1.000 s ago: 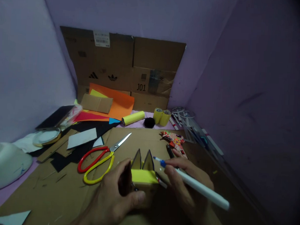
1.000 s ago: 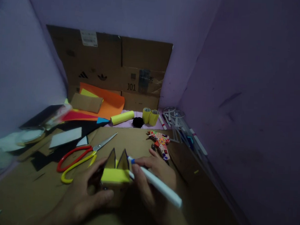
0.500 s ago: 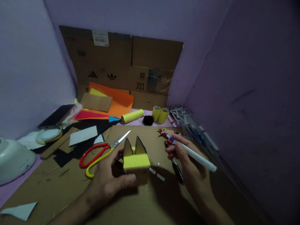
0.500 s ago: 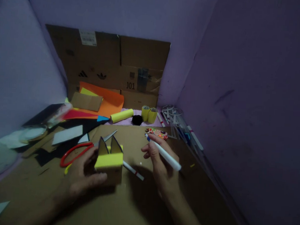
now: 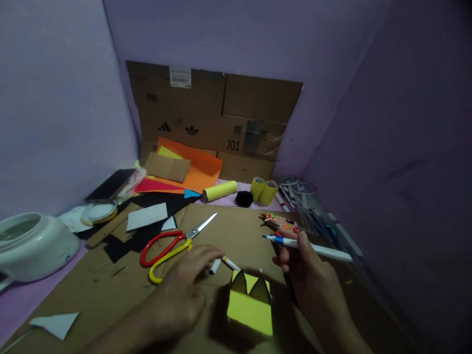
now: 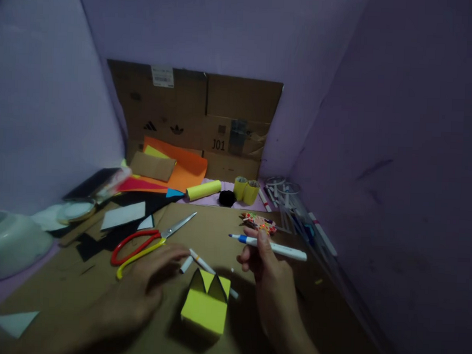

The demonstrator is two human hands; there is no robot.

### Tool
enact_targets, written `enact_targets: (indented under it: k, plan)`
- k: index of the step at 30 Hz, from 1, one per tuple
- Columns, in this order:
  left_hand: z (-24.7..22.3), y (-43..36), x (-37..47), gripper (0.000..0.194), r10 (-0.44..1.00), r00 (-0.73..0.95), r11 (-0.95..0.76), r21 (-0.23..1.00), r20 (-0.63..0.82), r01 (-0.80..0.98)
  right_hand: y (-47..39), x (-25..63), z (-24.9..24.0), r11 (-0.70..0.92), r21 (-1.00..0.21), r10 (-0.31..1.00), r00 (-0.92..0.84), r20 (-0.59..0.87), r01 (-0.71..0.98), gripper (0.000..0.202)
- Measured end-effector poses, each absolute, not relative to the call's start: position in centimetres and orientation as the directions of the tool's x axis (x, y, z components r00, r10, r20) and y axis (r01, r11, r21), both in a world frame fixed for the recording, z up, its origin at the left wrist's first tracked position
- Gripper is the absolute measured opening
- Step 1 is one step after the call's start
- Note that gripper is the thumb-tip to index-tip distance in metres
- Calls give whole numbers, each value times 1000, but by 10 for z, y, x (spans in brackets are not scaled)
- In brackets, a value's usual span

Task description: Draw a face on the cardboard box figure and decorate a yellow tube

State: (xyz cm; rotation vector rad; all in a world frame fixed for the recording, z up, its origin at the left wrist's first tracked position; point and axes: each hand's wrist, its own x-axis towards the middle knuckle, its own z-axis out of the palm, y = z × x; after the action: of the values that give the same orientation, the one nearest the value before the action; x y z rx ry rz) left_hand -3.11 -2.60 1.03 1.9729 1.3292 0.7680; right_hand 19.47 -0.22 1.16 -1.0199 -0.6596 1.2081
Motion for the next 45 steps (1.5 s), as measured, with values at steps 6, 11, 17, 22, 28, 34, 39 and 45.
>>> enact_targets:
  k: [6,11,17,22,28,34,39,45]
  plan:
    - [5,-3,-16,24,993,91,-118,582,76,804,-3,190,4,-32,-930,965,232,-125,-367,50]
    - [-1,-1,-4,17,983,168,-183,434,73,882,-3,186,3,-51,-928,968,209,-137,-370,54]
    - [-3,0,-10,27,968,249,-240,392,30,888,-8,185,5,-56,-929,971,197,-136,-366,57]
    - [1,0,-17,26,976,204,-216,501,80,838,-13,188,8,42,-937,972,231,-42,-348,48]
    - [8,-15,-28,25,980,110,-198,779,166,594,-28,188,26,270,-908,941,287,179,-319,38]
    - [11,-36,-24,27,987,154,-38,994,54,-105,-50,186,24,302,-945,951,115,288,-123,33]
    - [13,-38,-16,24,969,246,70,979,-21,-192,-58,179,22,226,-970,966,105,235,87,43]
    - [14,-44,-13,30,955,282,147,975,-96,-166,-60,179,19,293,-908,945,52,322,298,41]
